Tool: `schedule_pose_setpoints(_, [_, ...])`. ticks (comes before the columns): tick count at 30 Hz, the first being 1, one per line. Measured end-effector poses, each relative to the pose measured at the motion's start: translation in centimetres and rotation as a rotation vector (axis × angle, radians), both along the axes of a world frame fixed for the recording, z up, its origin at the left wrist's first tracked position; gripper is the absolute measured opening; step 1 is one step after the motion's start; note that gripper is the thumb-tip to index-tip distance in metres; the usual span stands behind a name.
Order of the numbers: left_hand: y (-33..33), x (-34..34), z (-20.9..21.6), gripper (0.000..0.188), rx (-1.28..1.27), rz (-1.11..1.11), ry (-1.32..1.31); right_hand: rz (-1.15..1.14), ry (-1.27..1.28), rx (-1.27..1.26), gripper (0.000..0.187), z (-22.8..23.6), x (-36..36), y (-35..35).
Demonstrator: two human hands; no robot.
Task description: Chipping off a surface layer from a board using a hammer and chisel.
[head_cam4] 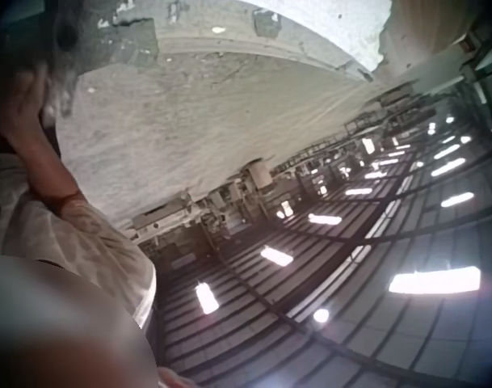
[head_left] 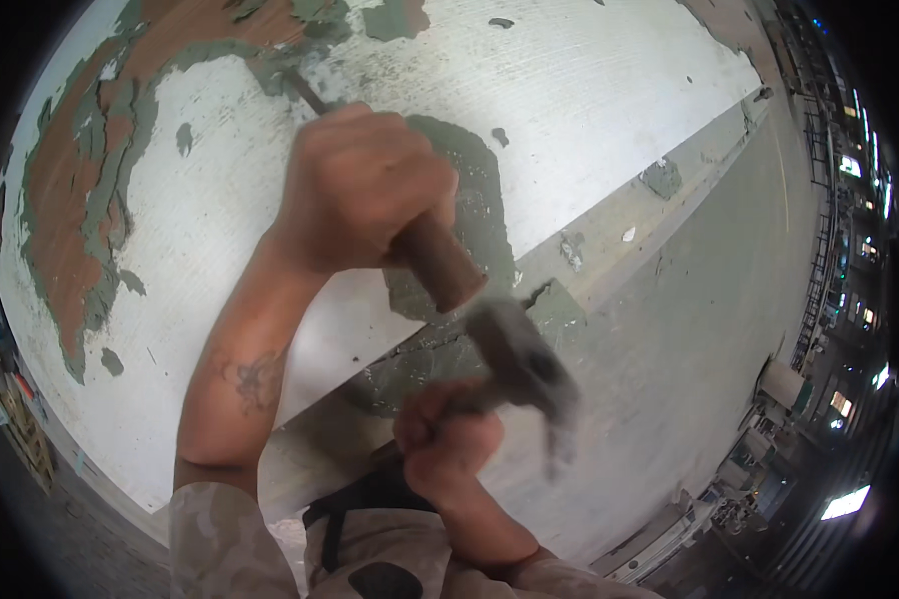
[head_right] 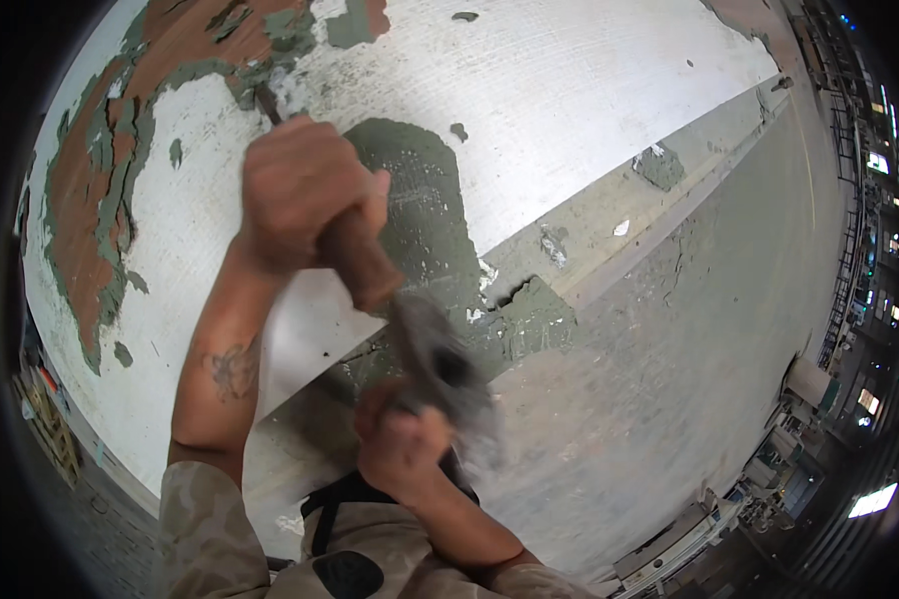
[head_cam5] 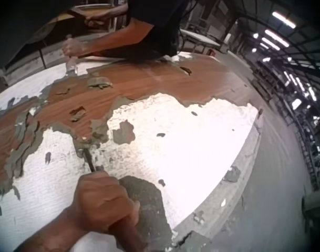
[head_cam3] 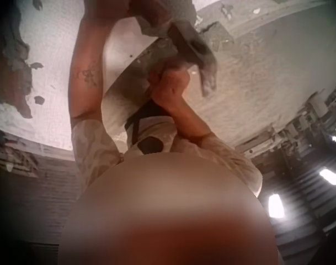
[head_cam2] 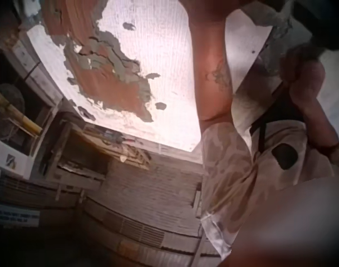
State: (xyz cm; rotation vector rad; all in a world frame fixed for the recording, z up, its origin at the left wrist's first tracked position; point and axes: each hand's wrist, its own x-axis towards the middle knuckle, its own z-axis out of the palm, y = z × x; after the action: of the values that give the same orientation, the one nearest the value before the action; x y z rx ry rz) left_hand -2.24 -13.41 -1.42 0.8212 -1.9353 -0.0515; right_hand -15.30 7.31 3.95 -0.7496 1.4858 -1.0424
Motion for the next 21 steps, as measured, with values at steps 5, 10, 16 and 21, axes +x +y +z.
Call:
schedule_pose_setpoints(5, [-1.0,-0.7,0.3,0.023,-0.01,-0.024,-0.005,-0.138,-0.215,-0.2,0.049,-2.1,-1.1,-1.0])
schedule_pose_setpoints(10, [0.2,-1.1,-0.3,0.023,0.042,-0.017,-0.042,-0.192,-0.424,-0.154,0.062,-1.2,-1.5,0.6])
schedule_pose_setpoints(16, [1.1,-0.1,1.7,0.027,0.05,-0.047,0.051,-0.117,-0.255,-0.056,0.067,-0.9,-4.0,0.5])
schedule_pose_setpoints(21, [3.2,1.4,0.9,0.026,0.106,-0.17,-0.025,-0.147,-0.131,-0.072,0.061,-0.8,-7.9,1.4])
